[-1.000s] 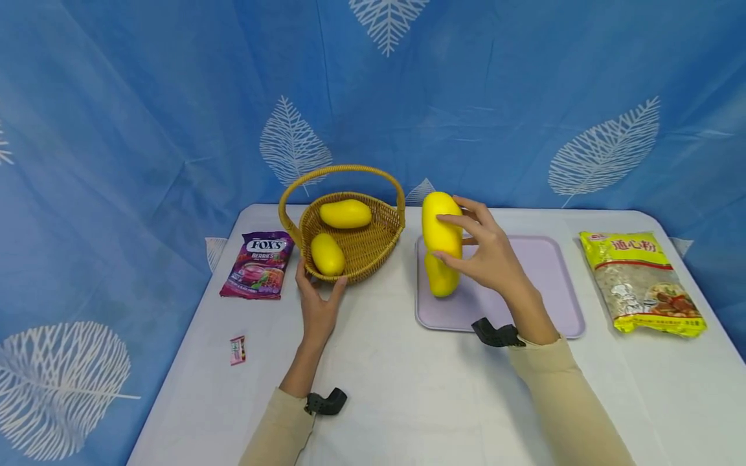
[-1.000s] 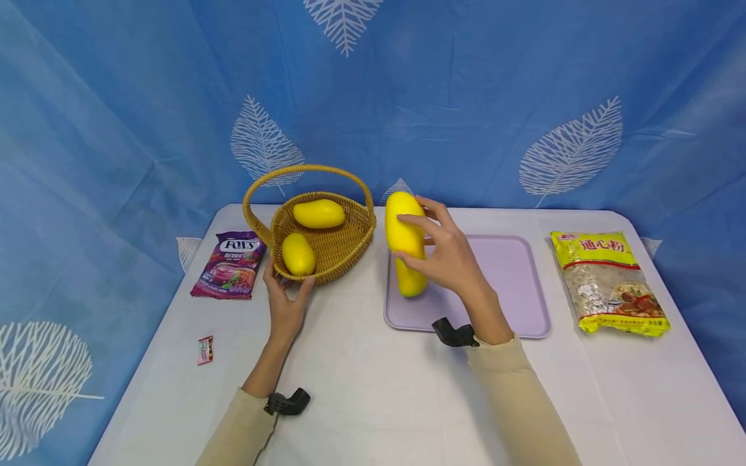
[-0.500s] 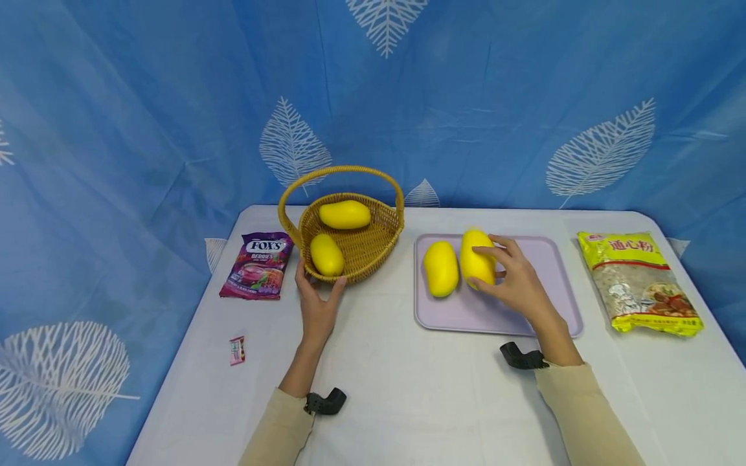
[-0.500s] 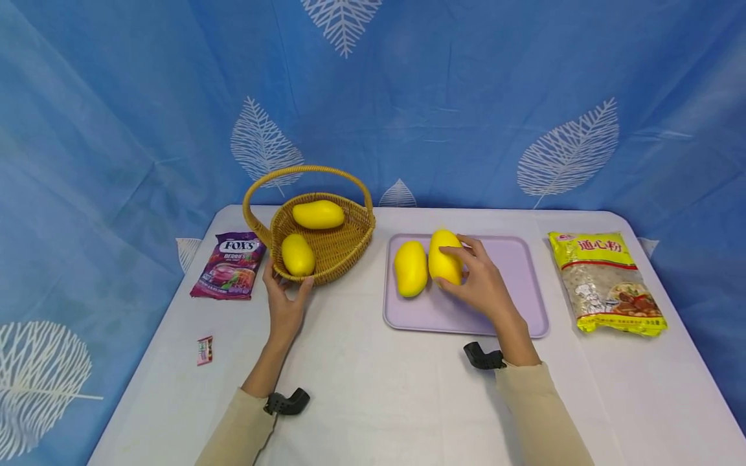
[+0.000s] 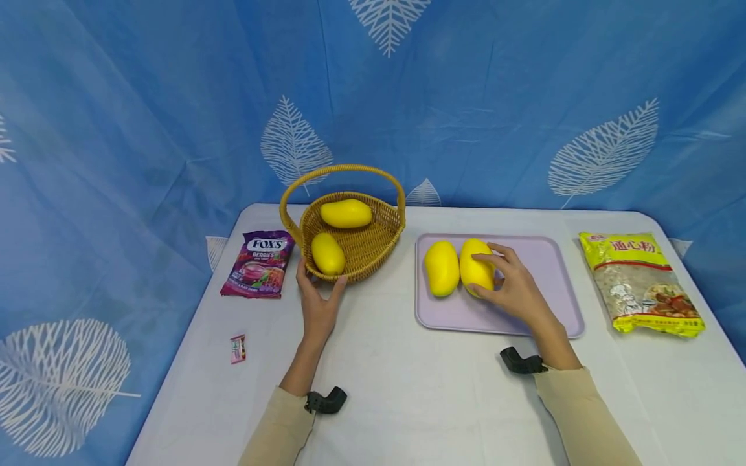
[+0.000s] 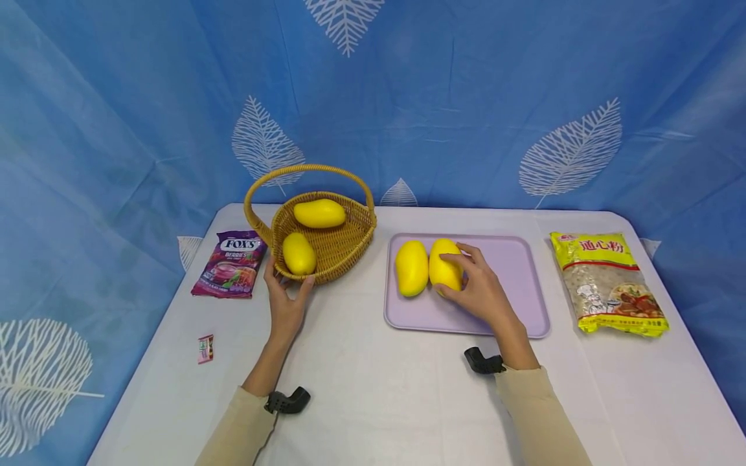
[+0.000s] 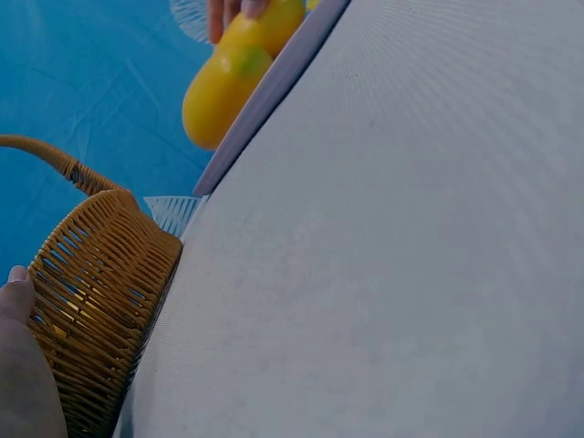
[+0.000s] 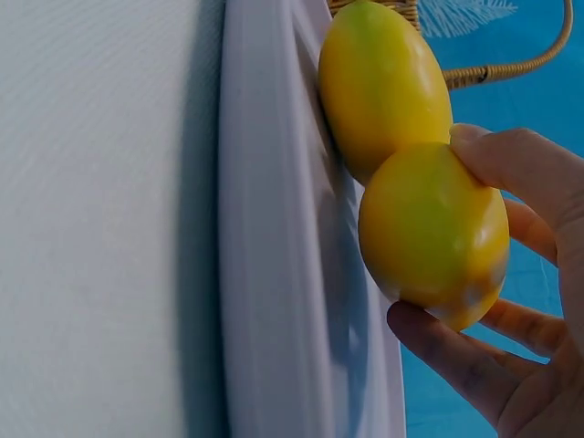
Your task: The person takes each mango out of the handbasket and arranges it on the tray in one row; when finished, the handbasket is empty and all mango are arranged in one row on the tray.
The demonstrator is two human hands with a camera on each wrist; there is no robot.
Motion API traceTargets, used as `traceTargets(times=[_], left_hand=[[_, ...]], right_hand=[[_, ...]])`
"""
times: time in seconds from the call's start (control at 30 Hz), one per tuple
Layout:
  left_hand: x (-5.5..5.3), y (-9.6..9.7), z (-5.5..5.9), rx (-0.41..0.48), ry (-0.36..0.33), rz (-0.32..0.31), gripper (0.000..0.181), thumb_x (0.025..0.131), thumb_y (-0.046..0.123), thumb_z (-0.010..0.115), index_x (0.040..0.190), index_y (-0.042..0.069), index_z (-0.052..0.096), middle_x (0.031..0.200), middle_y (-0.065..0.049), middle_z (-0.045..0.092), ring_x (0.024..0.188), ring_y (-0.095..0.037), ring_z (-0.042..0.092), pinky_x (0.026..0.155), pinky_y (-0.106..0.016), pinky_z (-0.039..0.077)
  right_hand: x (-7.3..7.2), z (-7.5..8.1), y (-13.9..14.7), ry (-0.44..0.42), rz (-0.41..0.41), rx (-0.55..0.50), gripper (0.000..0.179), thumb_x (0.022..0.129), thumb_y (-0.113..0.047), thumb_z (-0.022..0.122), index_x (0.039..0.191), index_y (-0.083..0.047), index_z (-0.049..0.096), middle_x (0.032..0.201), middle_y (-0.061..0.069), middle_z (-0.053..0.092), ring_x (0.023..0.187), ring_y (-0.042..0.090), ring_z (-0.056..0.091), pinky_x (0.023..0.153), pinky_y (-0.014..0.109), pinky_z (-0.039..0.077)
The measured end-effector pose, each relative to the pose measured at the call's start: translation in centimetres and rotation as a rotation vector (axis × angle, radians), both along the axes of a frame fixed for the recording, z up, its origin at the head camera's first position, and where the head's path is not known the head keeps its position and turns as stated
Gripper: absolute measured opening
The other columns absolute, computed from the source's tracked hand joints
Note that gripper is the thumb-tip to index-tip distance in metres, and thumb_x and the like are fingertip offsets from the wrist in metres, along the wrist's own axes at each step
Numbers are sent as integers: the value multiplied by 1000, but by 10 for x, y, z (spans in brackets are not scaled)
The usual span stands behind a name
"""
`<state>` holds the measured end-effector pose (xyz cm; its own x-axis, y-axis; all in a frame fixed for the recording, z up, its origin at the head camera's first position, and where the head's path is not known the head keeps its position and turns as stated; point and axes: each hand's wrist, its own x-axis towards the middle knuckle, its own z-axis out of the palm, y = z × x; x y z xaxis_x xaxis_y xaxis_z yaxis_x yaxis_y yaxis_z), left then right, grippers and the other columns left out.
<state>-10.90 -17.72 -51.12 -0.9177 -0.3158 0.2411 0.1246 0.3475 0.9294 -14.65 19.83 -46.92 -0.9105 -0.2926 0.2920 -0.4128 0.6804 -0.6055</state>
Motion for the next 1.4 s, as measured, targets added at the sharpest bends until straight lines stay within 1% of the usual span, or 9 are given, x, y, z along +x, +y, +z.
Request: traceTargets(times=[0.2, 0.33, 0.6, 0.73, 0.83, 0.97, 1.2, 1.33, 1.4], left_hand=[[1, -2, -4, 0, 0, 5, 90, 91, 33, 70, 156, 24, 8, 161, -6, 18, 144, -22, 25, 115, -46, 28], [1, -2, -4, -3, 9, 5, 89, 91, 35, 69, 156, 23, 9, 161, -5, 18, 144, -20, 26, 115, -45, 29], [1, -3, -6, 14, 5, -2, 91, 91, 29, 70, 156, 20, 7, 162, -8, 15, 145, -24, 24, 115, -48, 27], [2, -1, 0, 23, -1, -8, 92, 92, 24, 70, 156, 11, 6, 161, -15, 14, 145, -32, 24, 114, -53, 26], [7, 3, 15, 23, 4, -20, 89, 92, 20, 69, 155, 5, 7, 160, -21, 14, 144, -36, 24, 114, -55, 26], [13, 8, 31, 20, 8, -31, 87, 93, 16, 67, 154, 0, 7, 159, -23, 15, 143, -37, 25, 113, -56, 26], [14, 8, 34, 22, 12, -36, 87, 93, 14, 67, 154, 0, 7, 159, -22, 16, 143, -36, 26, 113, -56, 26], [14, 8, 34, 17, 1, -26, 86, 93, 18, 67, 154, 1, 8, 159, -22, 15, 143, -35, 26, 115, -54, 25], [9, 6, 25, 20, -12, -15, 88, 93, 20, 68, 155, 5, 8, 160, -19, 15, 144, -33, 25, 115, -53, 25]], right_hand=[[0, -3, -1, -39, 4, 23, 60, 75, -16, 86, 128, -6, 60, 143, 24, 42, 106, 36, 59, 70, 40, 57], [1, -5, -1, -44, 3, 44, 62, 76, -18, 85, 130, -6, 58, 144, 25, 42, 98, 31, 60, 69, 35, 55], [5, -3, -1, -45, 13, 42, 63, 76, -17, 85, 131, -6, 57, 145, 25, 40, 84, 24, 59, 71, 39, 53], [6, -3, -1, -45, 19, 41, 63, 77, -17, 84, 132, -5, 56, 147, 26, 38, 93, 29, 61, 75, 42, 51], [6, -4, -1, -40, 25, 35, 63, 77, -16, 84, 132, -5, 56, 147, 27, 37, 109, 38, 58, 84, 49, 50], [6, -4, 0, -29, 28, 32, 64, 77, -15, 83, 133, -4, 55, 147, 30, 36, 127, 48, 45, 97, 62, 43], [3, 10, -12, -11, 13, -13, 62, 83, -16, 78, 138, -8, 52, 149, 26, 36, 133, 49, 38, 101, 69, 36], [-4, 27, -35, 10, 81, -33, 60, 85, -17, 77, 139, -11, 52, 150, 22, 38, 133, 46, 40, 103, 67, 36], [-9, 36, -49, 4, 132, -19, 59, 87, -21, 76, 140, -13, 51, 152, 19, 37, 135, 43, 40, 104, 65, 36]])
